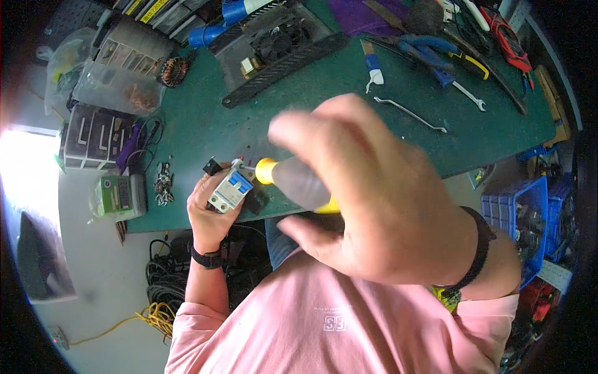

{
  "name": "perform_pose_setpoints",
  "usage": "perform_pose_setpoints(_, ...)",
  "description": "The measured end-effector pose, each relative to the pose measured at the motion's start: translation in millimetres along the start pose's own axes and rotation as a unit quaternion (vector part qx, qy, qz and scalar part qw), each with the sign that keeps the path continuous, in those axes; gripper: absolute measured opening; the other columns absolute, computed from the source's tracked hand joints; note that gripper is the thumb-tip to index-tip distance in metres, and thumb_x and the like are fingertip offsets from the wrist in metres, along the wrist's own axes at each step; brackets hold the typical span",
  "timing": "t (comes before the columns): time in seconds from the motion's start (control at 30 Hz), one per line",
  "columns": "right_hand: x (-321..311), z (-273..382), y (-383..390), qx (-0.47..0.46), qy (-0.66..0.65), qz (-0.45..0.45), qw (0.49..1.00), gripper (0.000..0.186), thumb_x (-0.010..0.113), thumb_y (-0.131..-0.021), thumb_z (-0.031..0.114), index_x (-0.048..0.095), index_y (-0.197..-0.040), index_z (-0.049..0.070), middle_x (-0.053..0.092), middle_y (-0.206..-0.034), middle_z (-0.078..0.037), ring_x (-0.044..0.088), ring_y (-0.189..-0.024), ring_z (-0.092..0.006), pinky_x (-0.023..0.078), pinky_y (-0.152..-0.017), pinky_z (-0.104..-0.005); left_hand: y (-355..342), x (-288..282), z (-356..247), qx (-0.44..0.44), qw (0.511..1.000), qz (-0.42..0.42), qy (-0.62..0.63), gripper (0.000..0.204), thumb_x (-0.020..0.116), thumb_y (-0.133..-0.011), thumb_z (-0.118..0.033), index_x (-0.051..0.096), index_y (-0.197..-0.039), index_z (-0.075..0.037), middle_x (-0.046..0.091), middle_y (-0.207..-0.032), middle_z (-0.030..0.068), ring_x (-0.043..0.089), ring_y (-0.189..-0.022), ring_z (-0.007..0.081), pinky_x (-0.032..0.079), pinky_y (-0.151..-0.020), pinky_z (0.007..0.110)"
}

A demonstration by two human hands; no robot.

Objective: The person uses a yellow-handled screwdriver to tighten screws on a small white electrical component held in their left hand. They rotate the component to access different sides and continue tightening the screws throughout the clip.

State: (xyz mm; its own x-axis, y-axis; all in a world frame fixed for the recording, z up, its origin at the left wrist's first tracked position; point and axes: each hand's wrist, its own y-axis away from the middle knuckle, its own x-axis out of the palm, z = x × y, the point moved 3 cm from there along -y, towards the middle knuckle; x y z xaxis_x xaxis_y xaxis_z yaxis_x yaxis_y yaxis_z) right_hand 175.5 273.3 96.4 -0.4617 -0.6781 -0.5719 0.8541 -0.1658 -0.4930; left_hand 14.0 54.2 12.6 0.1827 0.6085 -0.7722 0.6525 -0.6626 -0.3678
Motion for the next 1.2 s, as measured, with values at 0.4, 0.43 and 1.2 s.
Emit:
perform_pose_setpoints(0.4, 0.9, -6.6, 1.8, 0.021, 0.023, 0.06, 0.998, 0.059, 0.079, -0.065, 0.008, 0.052, -0.116, 0.003, 0.057, -0.1, -0.013, 0.062, -0.086, -0.0295, 0.054, -0.066, -0.0368, 3.7, 1.1, 3.9, 0.009, 1.0, -0.006, 0.012, 0.043, 0.073, -0.062, 0.001, 0.067, -0.104, 0.001, 0.068, -0.111, 0.0166, 0.067, -0.099, 0.0286, 0.051, -0.089, 0.034)
perform_pose_setpoints(0.43, 0.6, -5.8, 1.7, 0.005, 0.018, 0.05, 0.999, 0.06, 0.08, -0.065, 0.009, 0.051, -0.117, 0.003, 0.057, -0.101, -0.014, 0.062, -0.087, -0.0296, 0.054, -0.067, -0.037, 3.2, 1.5, 4.5, 0.02, 1.0, -0.01, 0.012, 0.043, 0.073, -0.062, 0.002, 0.067, -0.104, 0.001, 0.068, -0.111, 0.0166, 0.067, -0.1, 0.0287, 0.051, -0.089, 0.034)
perform_pose_setpoints(1.2, -2.2, -3.3, 1.4, -0.063, 0.052, 0.006, 0.997, 0.06, 0.075, -0.078, 0.027, 0.049, -0.124, -0.002, 0.062, -0.09, -0.014, 0.064, -0.074, -0.0319, 0.053, -0.064, -0.0377, 2.2, -1.0, -2.4, 0.026, 1.0, -0.007, -0.01, 0.041, 0.075, -0.062, -0.001, 0.067, -0.102, 0.0, 0.069, -0.106, 0.0165, 0.067, -0.097, 0.0294, 0.05, -0.088, 0.034)
